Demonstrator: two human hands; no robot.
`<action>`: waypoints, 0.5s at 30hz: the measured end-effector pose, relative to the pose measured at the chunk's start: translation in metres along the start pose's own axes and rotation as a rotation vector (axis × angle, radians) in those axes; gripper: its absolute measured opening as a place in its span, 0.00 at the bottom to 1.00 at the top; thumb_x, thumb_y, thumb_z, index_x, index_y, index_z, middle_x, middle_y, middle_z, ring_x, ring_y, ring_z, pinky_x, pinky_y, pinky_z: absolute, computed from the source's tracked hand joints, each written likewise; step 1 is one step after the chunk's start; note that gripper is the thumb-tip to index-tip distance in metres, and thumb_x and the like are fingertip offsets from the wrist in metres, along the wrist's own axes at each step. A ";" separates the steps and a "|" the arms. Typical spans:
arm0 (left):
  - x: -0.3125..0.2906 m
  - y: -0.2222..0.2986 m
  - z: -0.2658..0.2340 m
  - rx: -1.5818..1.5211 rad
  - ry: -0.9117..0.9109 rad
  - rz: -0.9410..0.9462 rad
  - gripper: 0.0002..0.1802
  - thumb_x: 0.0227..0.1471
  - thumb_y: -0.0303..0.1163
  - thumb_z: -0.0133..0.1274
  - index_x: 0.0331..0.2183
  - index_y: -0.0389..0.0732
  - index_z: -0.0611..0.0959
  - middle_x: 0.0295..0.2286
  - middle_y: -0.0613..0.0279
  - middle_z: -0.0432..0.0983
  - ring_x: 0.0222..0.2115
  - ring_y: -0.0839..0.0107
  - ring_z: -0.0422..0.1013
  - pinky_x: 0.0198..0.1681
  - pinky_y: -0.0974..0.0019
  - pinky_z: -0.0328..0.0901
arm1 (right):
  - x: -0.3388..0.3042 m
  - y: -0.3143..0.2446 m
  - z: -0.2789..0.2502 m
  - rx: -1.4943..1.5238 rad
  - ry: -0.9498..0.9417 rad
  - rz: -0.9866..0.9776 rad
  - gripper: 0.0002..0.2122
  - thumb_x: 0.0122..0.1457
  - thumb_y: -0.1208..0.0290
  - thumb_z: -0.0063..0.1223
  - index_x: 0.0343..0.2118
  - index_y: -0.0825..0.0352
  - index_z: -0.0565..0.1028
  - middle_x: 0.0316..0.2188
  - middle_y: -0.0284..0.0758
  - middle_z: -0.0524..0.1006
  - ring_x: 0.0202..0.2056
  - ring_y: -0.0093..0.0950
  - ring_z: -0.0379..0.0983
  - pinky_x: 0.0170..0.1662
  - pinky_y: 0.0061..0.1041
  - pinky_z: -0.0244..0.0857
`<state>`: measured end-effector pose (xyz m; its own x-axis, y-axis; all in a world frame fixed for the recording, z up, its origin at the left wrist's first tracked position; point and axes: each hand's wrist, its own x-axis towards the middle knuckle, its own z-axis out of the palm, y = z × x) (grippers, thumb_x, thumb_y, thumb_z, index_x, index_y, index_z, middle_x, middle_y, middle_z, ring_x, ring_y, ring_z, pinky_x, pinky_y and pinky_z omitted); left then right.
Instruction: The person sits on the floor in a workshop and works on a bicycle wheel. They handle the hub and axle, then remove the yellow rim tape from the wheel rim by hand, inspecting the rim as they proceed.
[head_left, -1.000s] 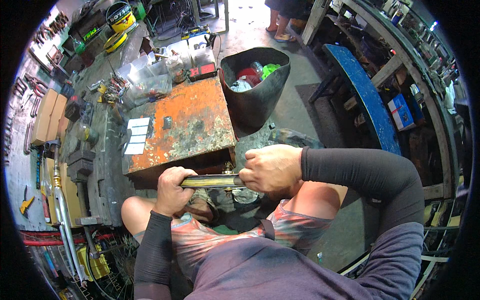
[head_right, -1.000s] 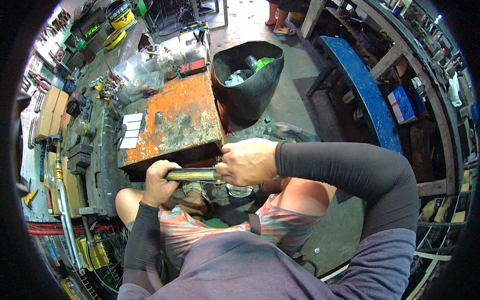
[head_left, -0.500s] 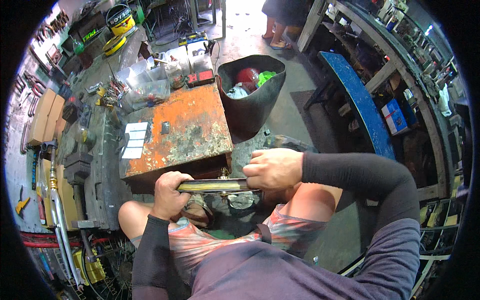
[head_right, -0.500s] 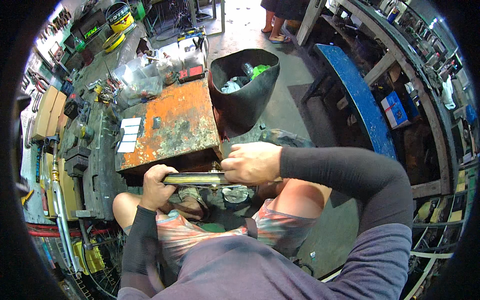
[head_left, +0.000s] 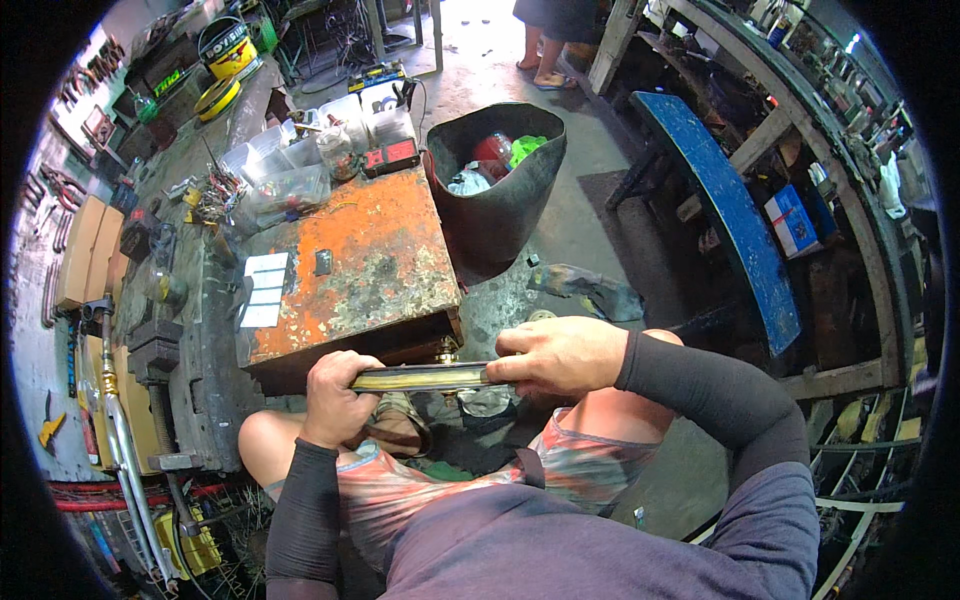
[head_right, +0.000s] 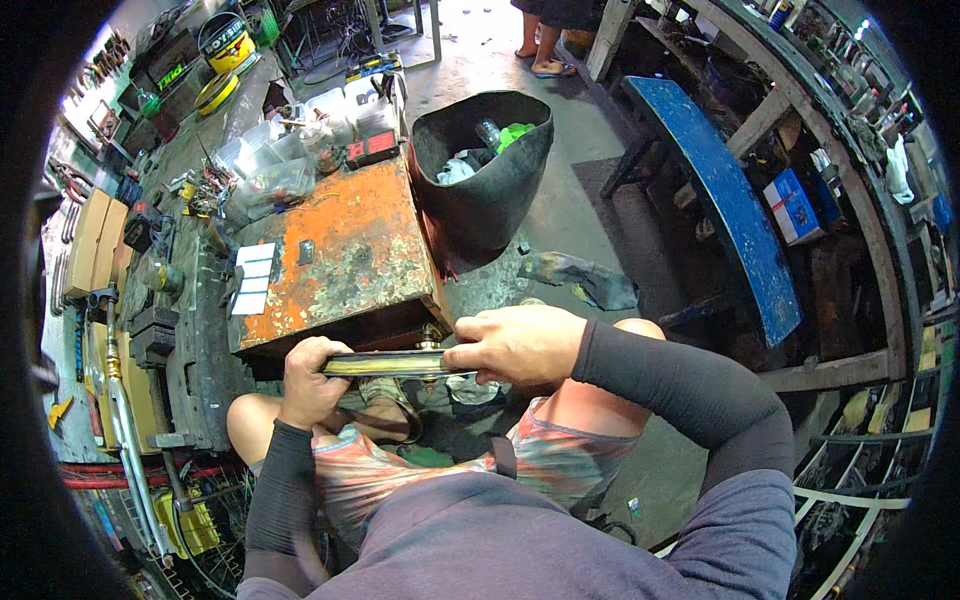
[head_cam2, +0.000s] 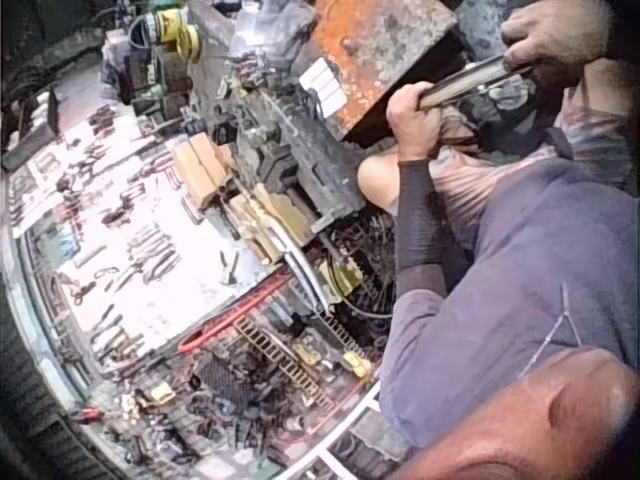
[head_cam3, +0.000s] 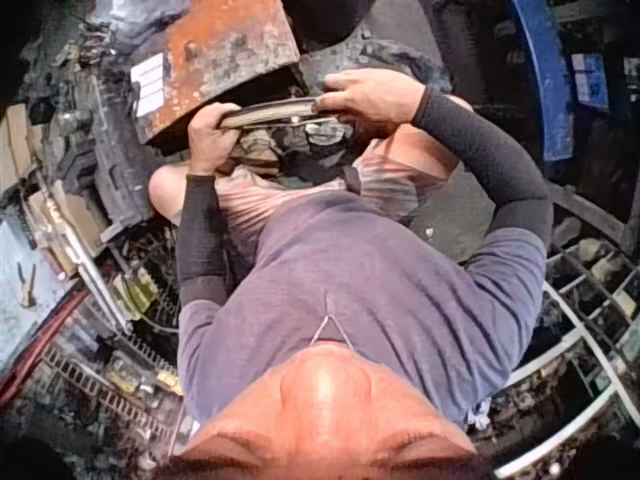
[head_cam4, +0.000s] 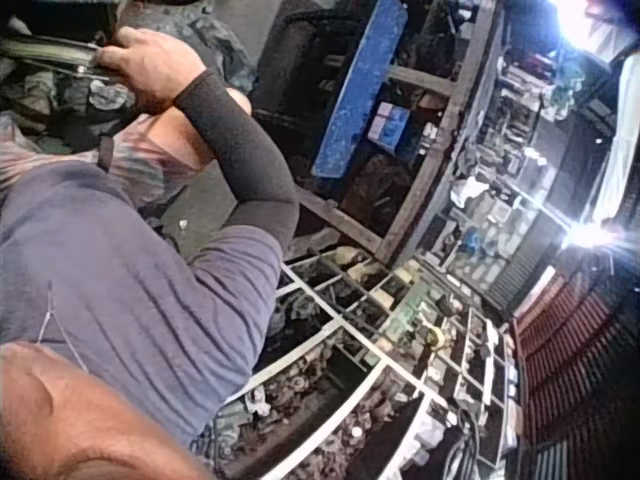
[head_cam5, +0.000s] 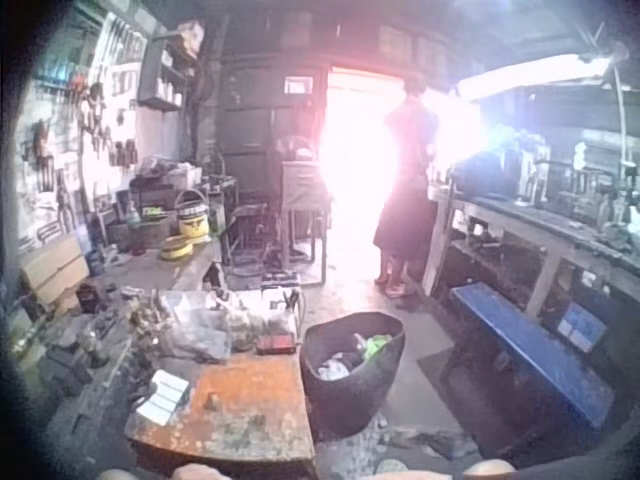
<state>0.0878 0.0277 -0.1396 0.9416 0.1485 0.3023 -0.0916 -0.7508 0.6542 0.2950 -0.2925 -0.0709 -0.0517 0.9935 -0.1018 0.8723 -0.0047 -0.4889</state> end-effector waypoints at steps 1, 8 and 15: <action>0.000 0.001 0.000 -0.008 -0.002 -0.001 0.10 0.41 0.24 0.66 0.32 0.44 0.89 0.28 0.57 0.82 0.32 0.50 0.80 0.41 0.52 0.72 | 0.003 -0.002 -0.007 0.007 -0.034 -0.008 0.21 0.66 0.63 0.66 0.61 0.54 0.77 0.48 0.39 0.76 0.51 0.43 0.81 0.52 0.45 0.80; 0.000 0.004 0.000 0.005 -0.010 0.002 0.10 0.42 0.24 0.66 0.32 0.44 0.89 0.28 0.57 0.83 0.33 0.50 0.80 0.40 0.52 0.72 | 0.012 0.002 -0.012 -0.037 -0.092 -0.083 0.15 0.68 0.63 0.65 0.53 0.62 0.77 0.45 0.40 0.77 0.49 0.45 0.81 0.50 0.45 0.79; 0.001 0.001 -0.001 0.024 0.012 0.019 0.11 0.42 0.24 0.65 0.32 0.44 0.89 0.28 0.56 0.83 0.33 0.50 0.80 0.42 0.51 0.72 | 0.004 0.029 -0.005 0.014 0.162 -0.108 0.24 0.57 0.69 0.68 0.58 0.60 0.81 0.50 0.40 0.80 0.48 0.45 0.81 0.53 0.43 0.78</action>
<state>0.0885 0.0278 -0.1380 0.9358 0.1415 0.3228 -0.1016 -0.7687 0.6315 0.3224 -0.2877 -0.0817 -0.0642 0.9937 0.0921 0.8590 0.1020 -0.5017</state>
